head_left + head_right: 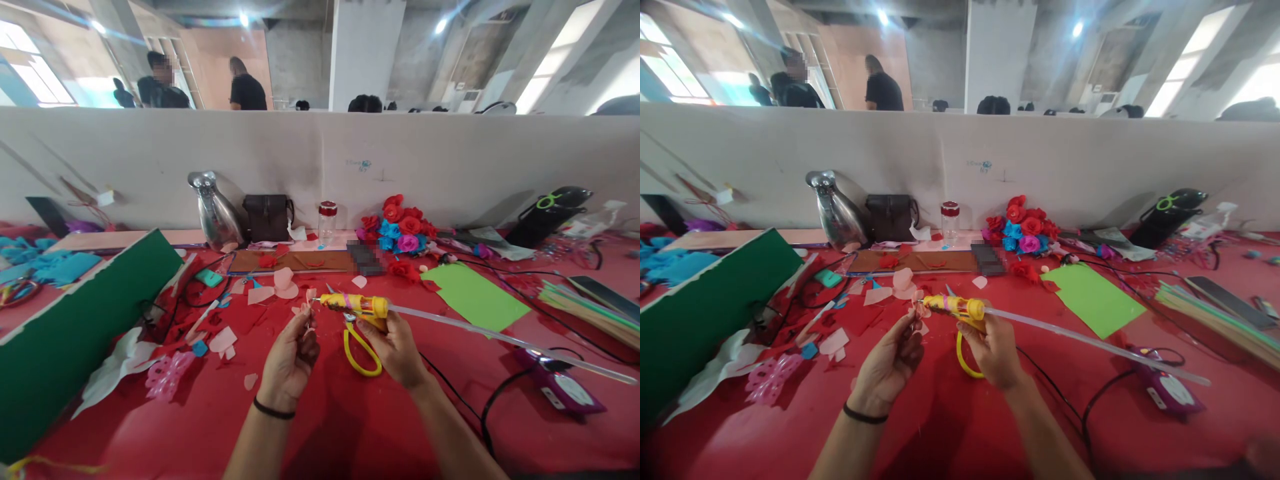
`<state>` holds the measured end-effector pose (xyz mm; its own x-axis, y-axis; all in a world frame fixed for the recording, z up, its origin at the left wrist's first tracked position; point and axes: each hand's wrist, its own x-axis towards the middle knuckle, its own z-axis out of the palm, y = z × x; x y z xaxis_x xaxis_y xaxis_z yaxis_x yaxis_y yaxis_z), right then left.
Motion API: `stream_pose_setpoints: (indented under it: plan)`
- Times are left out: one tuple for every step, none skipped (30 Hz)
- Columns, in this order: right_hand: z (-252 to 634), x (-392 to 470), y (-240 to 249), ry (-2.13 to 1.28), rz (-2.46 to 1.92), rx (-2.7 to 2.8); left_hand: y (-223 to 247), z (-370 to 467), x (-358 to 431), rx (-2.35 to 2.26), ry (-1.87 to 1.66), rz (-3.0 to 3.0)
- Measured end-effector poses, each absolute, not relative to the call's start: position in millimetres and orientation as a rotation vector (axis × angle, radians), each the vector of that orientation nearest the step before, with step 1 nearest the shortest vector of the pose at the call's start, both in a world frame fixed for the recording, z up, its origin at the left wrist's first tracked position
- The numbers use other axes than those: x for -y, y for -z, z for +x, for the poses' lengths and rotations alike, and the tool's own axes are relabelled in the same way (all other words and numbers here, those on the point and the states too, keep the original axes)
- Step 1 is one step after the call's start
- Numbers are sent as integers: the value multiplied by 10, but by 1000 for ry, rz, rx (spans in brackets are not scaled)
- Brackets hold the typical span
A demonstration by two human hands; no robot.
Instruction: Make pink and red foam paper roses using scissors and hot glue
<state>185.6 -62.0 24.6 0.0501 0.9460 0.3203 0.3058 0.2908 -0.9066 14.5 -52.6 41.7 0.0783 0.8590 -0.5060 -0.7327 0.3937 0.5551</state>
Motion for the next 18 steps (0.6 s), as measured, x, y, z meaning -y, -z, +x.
stream_pose_setpoints:
  plan:
    - [1887, 592, -234, -733, -1237, 1451, -403, 136, 526, -878, -1202, 177]
    - [1939, 551, -214, -717, -1274, 1415, -386, 123, 529, -864, -1203, 187]
    - [2012, 495, -186, -697, -1343, 1377, -367, 107, 534, -849, -1206, 200]
    - [2103, 428, -152, -678, -1443, 1353, -347, 87, 542, -834, -1210, 214]
    - [2208, 355, -113, -647, -1589, 1343, -329, 61, 552, -823, -1215, 224]
    - [2320, 282, -71, -611, -1781, 1373, -313, 28, 565, -817, -1220, 230]
    - [2430, 216, -28, -556, -1982, 1461, -302, -10, 579, -816, -1225, 234]
    - [2529, 165, 11, -464, -2141, 1547, -295, -55, 596, -817, -1234, 237]
    - [2607, 134, 45, -409, -2209, 1559, -292, -106, 613, -824, -1244, 241]
    - [2656, 126, 71, -360, -2263, 1577, -293, -160, 631, -838, -1258, 245]
    - [2672, 139, 86, -319, -2297, 1571, -295, -216, 649, -855, -1269, 246]
    - [2649, 171, 92, -258, -2321, 1547, -297, -271, 666, -872, -1278, 243]
    - [2586, 217, 89, -160, -2338, 1525, -298, -322, 683, -888, -1286, 237]
    - [2484, 269, 80, -60, -2331, 1517, -296, -366, 698, -901, -1292, 230]
    - [2348, 322, 70, 86, -2285, 1521, -290, -401, 711, -911, -1299, 224]
    - [2182, 368, 62, 162, -2185, 1590, -279, -426, 723, -919, -1304, 220]
    - [1998, 401, 59, 111, -2037, 1737, -265, -442, 732, -923, -1306, 220]
    - [1805, 416, 61, -20, -1875, 1923, -248, -449, 739, -925, -1306, 224]
